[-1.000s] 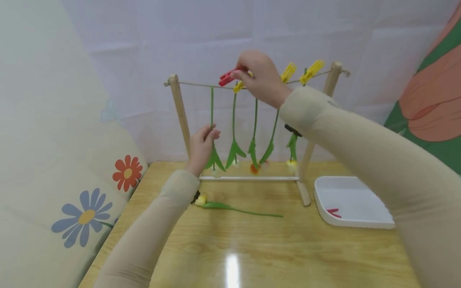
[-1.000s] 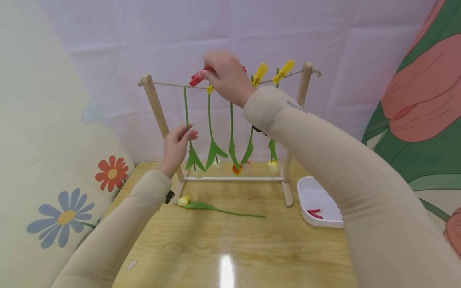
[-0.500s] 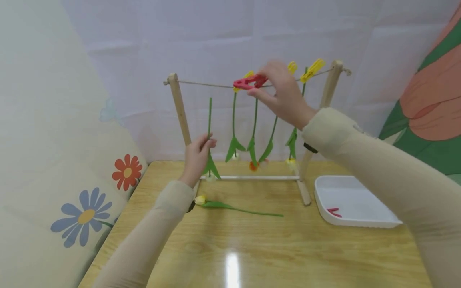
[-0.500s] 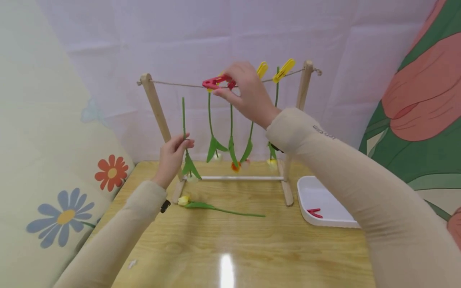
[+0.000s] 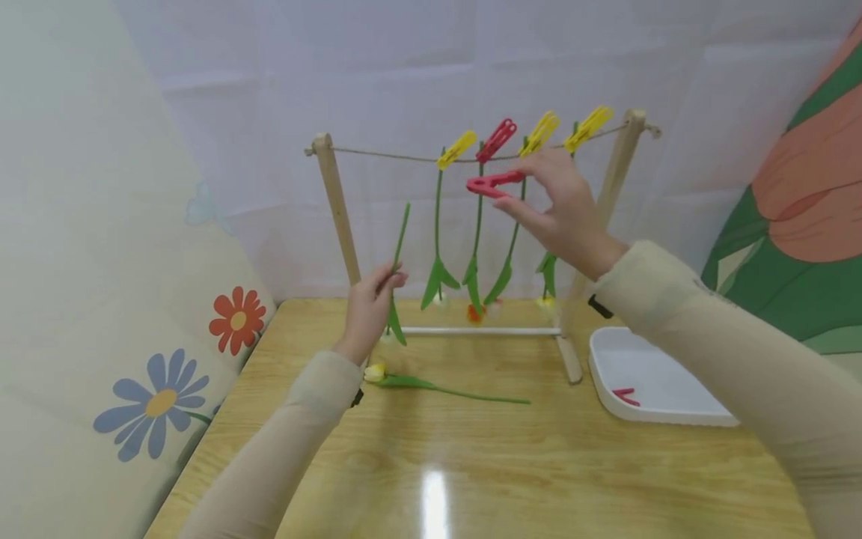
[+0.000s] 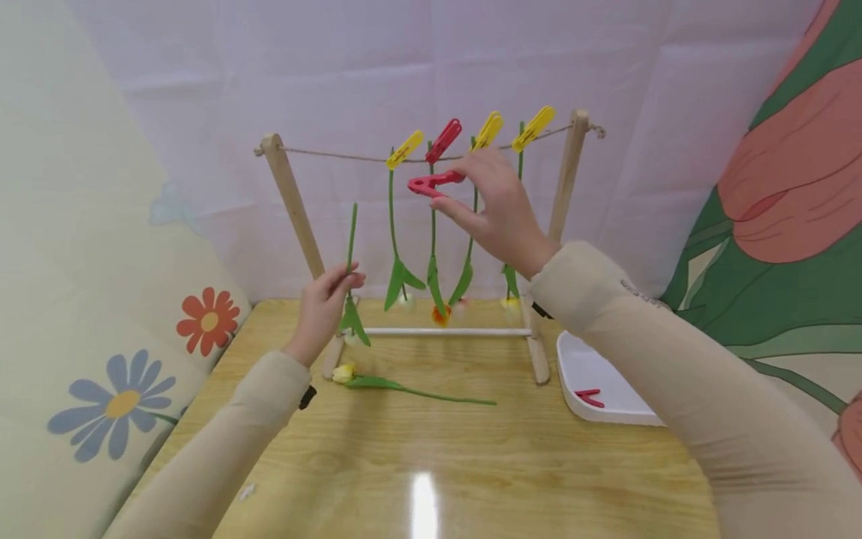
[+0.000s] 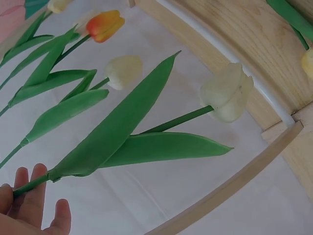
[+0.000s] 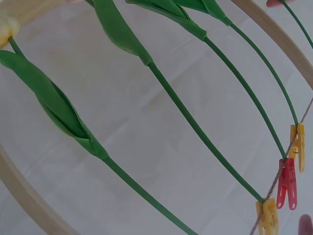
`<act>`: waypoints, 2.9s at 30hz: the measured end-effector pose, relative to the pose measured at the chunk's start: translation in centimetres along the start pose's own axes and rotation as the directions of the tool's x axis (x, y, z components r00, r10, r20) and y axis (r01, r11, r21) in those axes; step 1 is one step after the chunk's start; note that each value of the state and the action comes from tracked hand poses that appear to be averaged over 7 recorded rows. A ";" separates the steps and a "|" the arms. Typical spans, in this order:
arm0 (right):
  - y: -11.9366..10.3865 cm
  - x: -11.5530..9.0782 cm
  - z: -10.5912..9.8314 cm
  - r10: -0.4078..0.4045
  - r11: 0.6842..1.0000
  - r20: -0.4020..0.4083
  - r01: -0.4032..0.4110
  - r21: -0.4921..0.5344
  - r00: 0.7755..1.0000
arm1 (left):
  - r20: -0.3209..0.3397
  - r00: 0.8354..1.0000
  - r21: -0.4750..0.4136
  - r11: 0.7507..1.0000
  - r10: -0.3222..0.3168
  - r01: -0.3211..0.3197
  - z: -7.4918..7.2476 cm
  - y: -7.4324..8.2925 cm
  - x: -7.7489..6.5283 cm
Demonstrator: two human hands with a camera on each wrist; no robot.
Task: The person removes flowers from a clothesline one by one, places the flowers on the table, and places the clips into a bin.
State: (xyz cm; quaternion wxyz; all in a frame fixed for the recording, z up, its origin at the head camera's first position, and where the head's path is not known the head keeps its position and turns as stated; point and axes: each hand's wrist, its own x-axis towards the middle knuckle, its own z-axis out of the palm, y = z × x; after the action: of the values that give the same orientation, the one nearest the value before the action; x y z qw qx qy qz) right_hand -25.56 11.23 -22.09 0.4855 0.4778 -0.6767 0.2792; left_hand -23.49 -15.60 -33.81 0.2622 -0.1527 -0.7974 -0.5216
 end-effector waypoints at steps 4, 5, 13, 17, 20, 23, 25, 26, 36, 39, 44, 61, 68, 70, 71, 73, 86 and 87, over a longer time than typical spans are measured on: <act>-0.1 -0.6 -0.5 0.029 0.999 -0.008 -0.029 -0.013 1.000 | 0.003 1.000 0.024 0.999 0.024 -0.024 0.1 -0.3 -0.3; -0.1 -0.7 -0.5 0.032 0.999 -0.010 -0.032 -0.013 0.999 | 0.005 1.000 0.030 0.999 0.027 -0.027 0.1 -0.3 -0.4; -0.3 -2.2 -1.0 0.052 0.999 -0.024 -0.051 0.018 0.998 | 0.030 0.998 0.034 0.998 0.058 -0.059 0.1 -0.8 -0.9; -0.4 -3.1 -1.3 0.087 0.996 -0.018 -0.087 0.004 0.996 | 0.035 0.997 0.048 0.996 0.074 -0.076 0.1 -1.1 -1.0; -0.4 -3.8 -1.5 0.130 0.992 -0.018 -0.130 -0.003 0.991 | 0.038 0.995 0.072 0.992 0.097 -0.099 0.1 -1.4 -1.1; -0.4 -4.3 -1.7 0.167 0.986 -0.029 -0.167 -0.006 0.986 | 0.048 0.992 0.100 0.987 0.120 -0.125 0.3 -1.6 -1.1; -0.4 -4.6 -1.8 0.178 0.984 -0.037 -0.179 -0.009 0.983 | 0.063 0.990 0.118 0.984 0.124 -0.131 0.4 -1.8 -1.1; -0.4 -4.7 -1.8 0.182 0.983 -0.040 -0.182 -0.009 0.983 | 0.070 0.990 0.125 0.983 0.125 -0.133 0.4 -1.8 -1.2; -0.4 -5.9 -1.8 0.180 0.984 -0.093 -0.179 0.019 0.979 | 0.108 0.977 0.170 0.965 0.184 -0.200 0.7 -3.3 -1.7; -0.4 -6.4 -1.8 0.189 0.982 -0.111 -0.186 0.034 0.976 | 0.110 0.970 0.206 0.949 0.218 -0.236 0.9 -3.8 -1.8; -0.1 -7.5 -1.9 0.206 0.978 -0.125 -0.200 0.054 0.971 | 0.154 0.951 0.277 0.912 0.268 -0.302 1.2 -4.4 -2.1; -0.2 -11.3 -3.5 0.323 0.946 -0.065 -0.321 0.038 0.944 | 0.424 0.807 0.504 0.634 0.410 -0.587 4.5 -5.9 -4.4; 0.1 -12.8 -3.7 0.335 0.942 -0.137 -0.329 0.060 0.932 | 0.492 0.763 0.536 0.544 0.420 -0.646 5.3 -6.7 -5.1; 0.3 -13.2 -3.7 0.335 0.942 -0.154 -0.330 0.060 0.930 | 0.503 0.742 0.520 0.531 0.443 -0.669 5.4 -6.9 -5.2; 0.3 -13.4 -3.8 0.337 0.942 -0.157 -0.331 0.059 0.929 | 0.507 0.735 0.517 0.523 0.450 -0.677 5.5 -7.1 -5.3; 0.3 -13.7 -4.0 0.342 0.940 -0.157 -0.339 0.052 0.926 | 0.517 0.724 0.516 0.509 0.456 -0.689 5.6 -7.3 -5.4; 0.2 -16.1 -5.1 0.408 0.913 -0.130 -0.406 0.042 0.904 | 0.612 0.747 0.531 0.565 0.260 -0.631 6.3 -7.6 -6.0; 0.2 -16.3 -5.2 0.415 0.909 -0.129 -0.414 0.042 0.900 | 0.617 0.747 0.536 0.562 0.249 -0.630 6.4 -7.6 -6.0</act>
State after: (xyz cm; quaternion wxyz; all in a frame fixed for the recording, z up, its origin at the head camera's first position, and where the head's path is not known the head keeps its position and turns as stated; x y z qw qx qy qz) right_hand -22.52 21.77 -35.25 0.4565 0.3063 -0.7266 0.4122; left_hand -24.16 -12.68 -45.07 0.2223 -0.3613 -0.9052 -0.0271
